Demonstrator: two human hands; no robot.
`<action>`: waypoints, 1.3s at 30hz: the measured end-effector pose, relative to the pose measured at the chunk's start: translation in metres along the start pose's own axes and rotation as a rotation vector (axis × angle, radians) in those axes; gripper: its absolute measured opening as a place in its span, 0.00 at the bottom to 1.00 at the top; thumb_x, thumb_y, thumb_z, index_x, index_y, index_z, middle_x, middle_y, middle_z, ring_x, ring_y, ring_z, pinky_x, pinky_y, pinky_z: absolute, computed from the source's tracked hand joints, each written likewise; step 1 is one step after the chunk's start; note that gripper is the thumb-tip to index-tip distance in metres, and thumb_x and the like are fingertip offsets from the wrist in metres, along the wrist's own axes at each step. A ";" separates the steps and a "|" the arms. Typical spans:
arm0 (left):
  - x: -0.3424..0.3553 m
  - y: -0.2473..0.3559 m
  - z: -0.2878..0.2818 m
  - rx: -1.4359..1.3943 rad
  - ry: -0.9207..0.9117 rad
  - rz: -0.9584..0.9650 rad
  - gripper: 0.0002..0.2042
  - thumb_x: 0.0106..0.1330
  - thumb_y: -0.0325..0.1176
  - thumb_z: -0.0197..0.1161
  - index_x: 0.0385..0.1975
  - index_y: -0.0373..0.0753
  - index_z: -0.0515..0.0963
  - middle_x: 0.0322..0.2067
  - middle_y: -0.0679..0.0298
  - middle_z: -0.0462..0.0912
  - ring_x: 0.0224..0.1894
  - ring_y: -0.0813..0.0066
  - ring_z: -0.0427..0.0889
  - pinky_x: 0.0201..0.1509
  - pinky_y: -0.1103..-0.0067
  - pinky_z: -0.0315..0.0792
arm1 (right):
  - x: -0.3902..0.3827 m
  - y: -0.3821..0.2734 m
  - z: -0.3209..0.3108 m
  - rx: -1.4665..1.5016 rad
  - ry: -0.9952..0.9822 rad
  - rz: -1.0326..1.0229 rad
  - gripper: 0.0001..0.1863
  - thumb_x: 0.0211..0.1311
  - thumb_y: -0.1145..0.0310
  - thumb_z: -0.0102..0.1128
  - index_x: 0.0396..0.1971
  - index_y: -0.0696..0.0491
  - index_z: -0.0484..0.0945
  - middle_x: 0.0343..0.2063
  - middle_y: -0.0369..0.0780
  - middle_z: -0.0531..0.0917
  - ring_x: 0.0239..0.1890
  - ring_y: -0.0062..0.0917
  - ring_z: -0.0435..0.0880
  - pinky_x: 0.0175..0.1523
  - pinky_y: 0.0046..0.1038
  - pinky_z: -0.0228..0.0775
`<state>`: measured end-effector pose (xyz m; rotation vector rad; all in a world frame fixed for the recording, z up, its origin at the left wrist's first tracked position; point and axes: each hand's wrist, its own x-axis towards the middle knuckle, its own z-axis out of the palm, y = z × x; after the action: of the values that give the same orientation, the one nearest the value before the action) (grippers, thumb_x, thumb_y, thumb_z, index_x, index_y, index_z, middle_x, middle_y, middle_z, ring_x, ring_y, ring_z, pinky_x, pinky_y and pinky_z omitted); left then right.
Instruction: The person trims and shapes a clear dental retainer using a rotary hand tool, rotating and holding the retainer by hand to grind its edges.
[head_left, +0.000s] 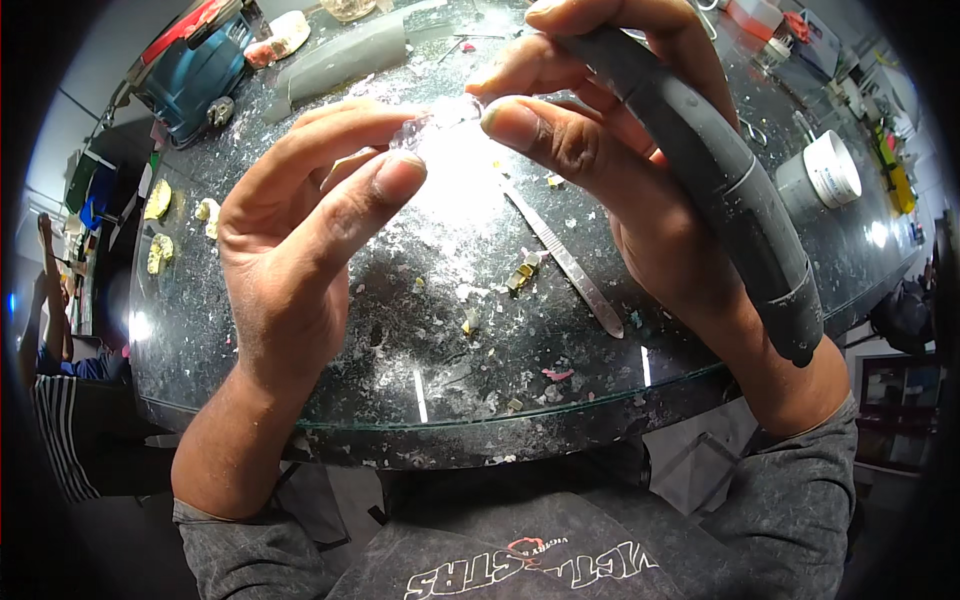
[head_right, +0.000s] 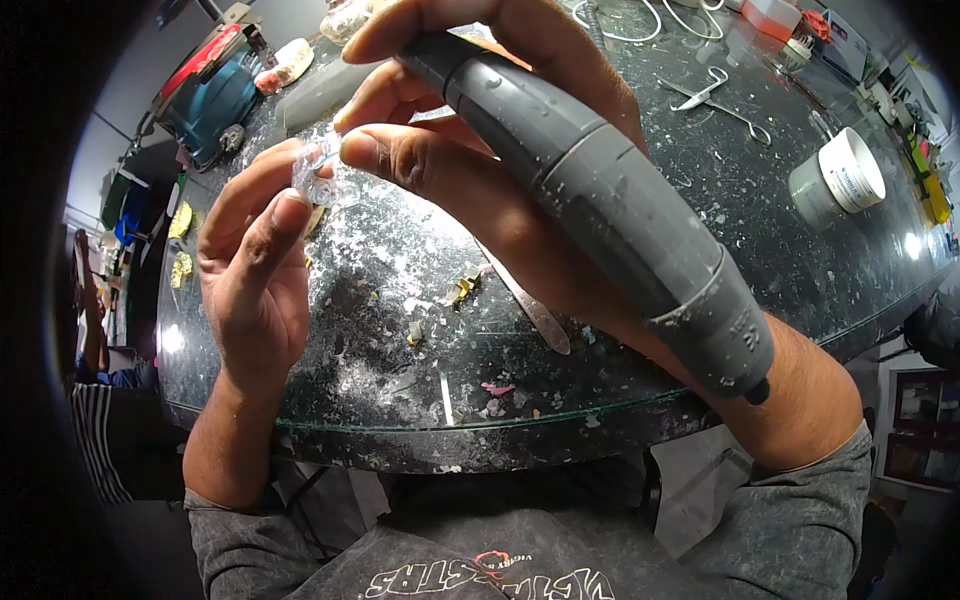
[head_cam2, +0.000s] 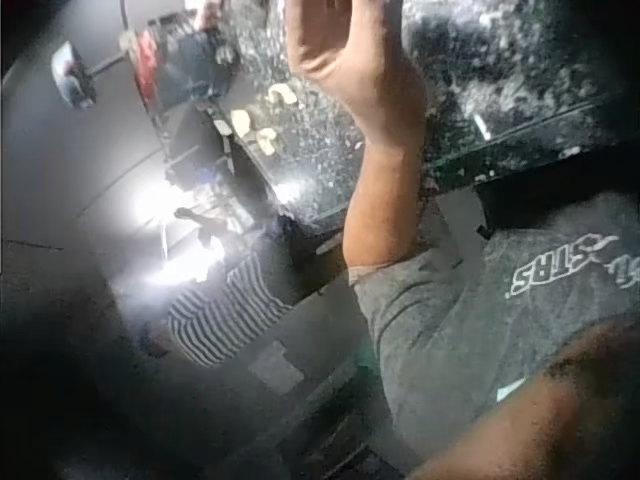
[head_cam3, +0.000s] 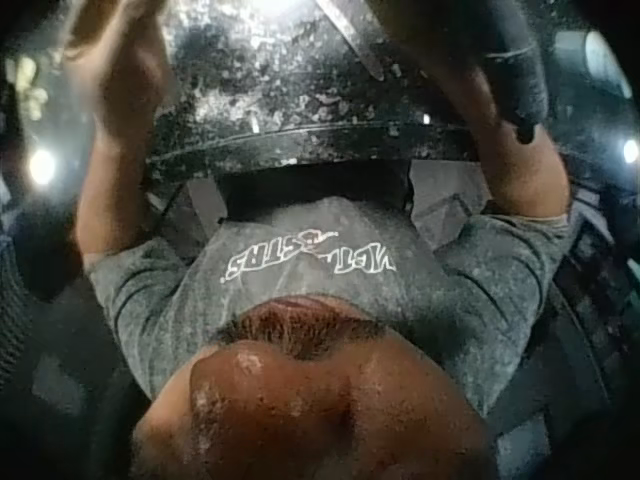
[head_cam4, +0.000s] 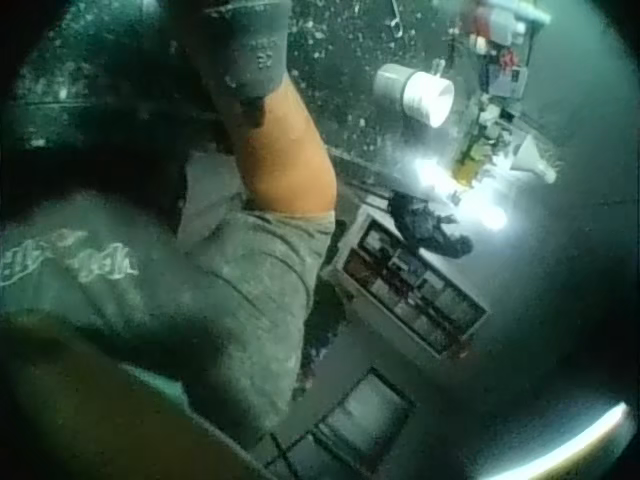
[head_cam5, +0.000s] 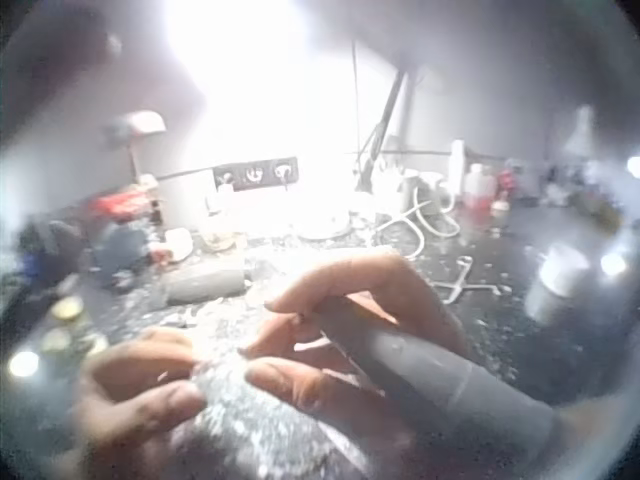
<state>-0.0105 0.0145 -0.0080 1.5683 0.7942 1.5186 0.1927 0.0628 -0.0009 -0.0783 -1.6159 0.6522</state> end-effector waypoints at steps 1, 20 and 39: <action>-0.001 -0.001 -0.002 -0.001 -0.002 0.000 0.14 0.64 0.29 0.62 0.47 0.27 0.77 0.42 0.54 0.83 0.50 0.66 0.80 0.63 0.72 0.67 | 0.002 0.002 -0.001 -0.009 0.002 -0.019 0.14 0.50 0.80 0.69 0.38 0.57 0.77 0.30 0.37 0.80 0.34 0.18 0.81 0.42 0.21 0.76; -0.007 -0.002 0.002 0.160 0.050 0.146 0.13 0.62 0.20 0.62 0.47 0.32 0.78 0.48 0.54 0.82 0.53 0.70 0.79 0.61 0.75 0.71 | -0.003 0.002 0.014 -0.124 0.021 -0.164 0.15 0.47 0.77 0.72 0.34 0.57 0.76 0.29 0.38 0.78 0.33 0.21 0.81 0.40 0.22 0.75; -0.002 -0.007 0.000 0.233 0.003 0.252 0.10 0.63 0.18 0.61 0.43 0.33 0.78 0.48 0.52 0.81 0.55 0.68 0.78 0.62 0.72 0.68 | -0.002 -0.003 0.012 -0.112 -0.015 -0.129 0.20 0.45 0.66 0.77 0.32 0.57 0.74 0.28 0.39 0.76 0.32 0.22 0.78 0.38 0.22 0.72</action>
<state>-0.0099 0.0157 -0.0151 1.8968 0.8232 1.6527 0.1832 0.0552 -0.0013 -0.0510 -1.6564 0.4643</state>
